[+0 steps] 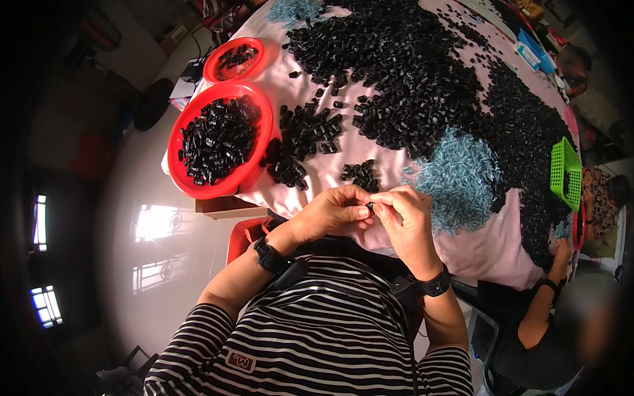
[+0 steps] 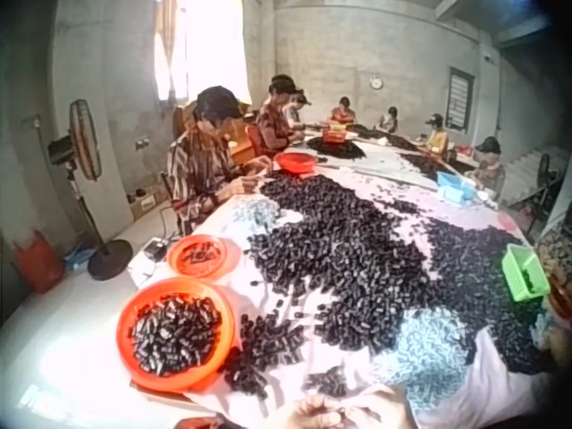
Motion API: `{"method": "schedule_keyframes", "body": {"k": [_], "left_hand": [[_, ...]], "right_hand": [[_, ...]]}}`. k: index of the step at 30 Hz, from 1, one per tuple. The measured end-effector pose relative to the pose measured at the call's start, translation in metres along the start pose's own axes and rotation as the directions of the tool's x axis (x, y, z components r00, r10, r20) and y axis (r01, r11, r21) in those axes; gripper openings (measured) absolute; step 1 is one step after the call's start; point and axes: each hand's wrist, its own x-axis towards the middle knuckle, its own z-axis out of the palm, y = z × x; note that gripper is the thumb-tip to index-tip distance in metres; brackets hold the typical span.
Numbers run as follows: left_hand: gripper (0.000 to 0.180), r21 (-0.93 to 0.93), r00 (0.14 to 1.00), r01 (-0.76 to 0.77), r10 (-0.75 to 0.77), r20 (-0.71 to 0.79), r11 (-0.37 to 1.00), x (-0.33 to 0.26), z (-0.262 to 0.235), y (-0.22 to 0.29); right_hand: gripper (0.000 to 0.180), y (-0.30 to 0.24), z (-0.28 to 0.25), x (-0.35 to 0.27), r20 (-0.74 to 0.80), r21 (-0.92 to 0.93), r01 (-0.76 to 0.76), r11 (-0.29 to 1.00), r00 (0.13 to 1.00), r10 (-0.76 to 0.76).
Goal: The recorder and several other workers are sitting around a table manually assembling small black plastic components into finished units.
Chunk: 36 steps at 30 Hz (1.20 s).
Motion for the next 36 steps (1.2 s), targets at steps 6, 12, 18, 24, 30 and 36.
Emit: {"method": "schedule_keyframes", "body": {"k": [6, 12, 18, 24, 30, 36], "left_hand": [[0.021, 0.047, 0.999, -0.027, 0.025, 0.032, 0.999, 0.003, -0.006, -0.005], [0.022, 0.062, 1.0, -0.025, 0.024, 0.013, 0.998, 0.002, -0.003, -0.002], [0.023, 0.058, 0.999, -0.037, 0.035, 0.04, 0.998, 0.002, -0.005, -0.004], [0.022, 0.162, 0.976, -0.038, 0.002, 0.216, 0.986, -0.003, -0.006, 0.005], [0.02, 0.184, 0.972, -0.019, -0.025, 0.233, 0.983, -0.003, -0.003, 0.01], [0.017, 0.176, 0.971, -0.024, -0.019, 0.238, 0.984, -0.002, -0.003, 0.01]], "right_hand": [[0.017, -0.002, 0.001, -0.001, 0.022, -0.027, -0.032, 0.999, 0.999, 0.033], [0.017, 0.003, -0.003, 0.0, 0.071, 0.038, -0.043, 0.998, 0.997, 0.04], [0.011, 0.011, -0.001, -0.002, 0.004, 0.073, -0.088, 0.993, 0.996, 0.088], [0.015, 0.037, 0.01, -0.001, -0.014, -0.268, 0.002, 0.963, 1.0, -0.006], [0.016, 0.028, 0.016, 0.004, 0.073, -0.464, 0.061, 0.884, 0.997, -0.03], [0.019, 0.031, 0.018, 0.005, 0.12, -0.415, 0.085, 0.906, 0.992, -0.038]]}}
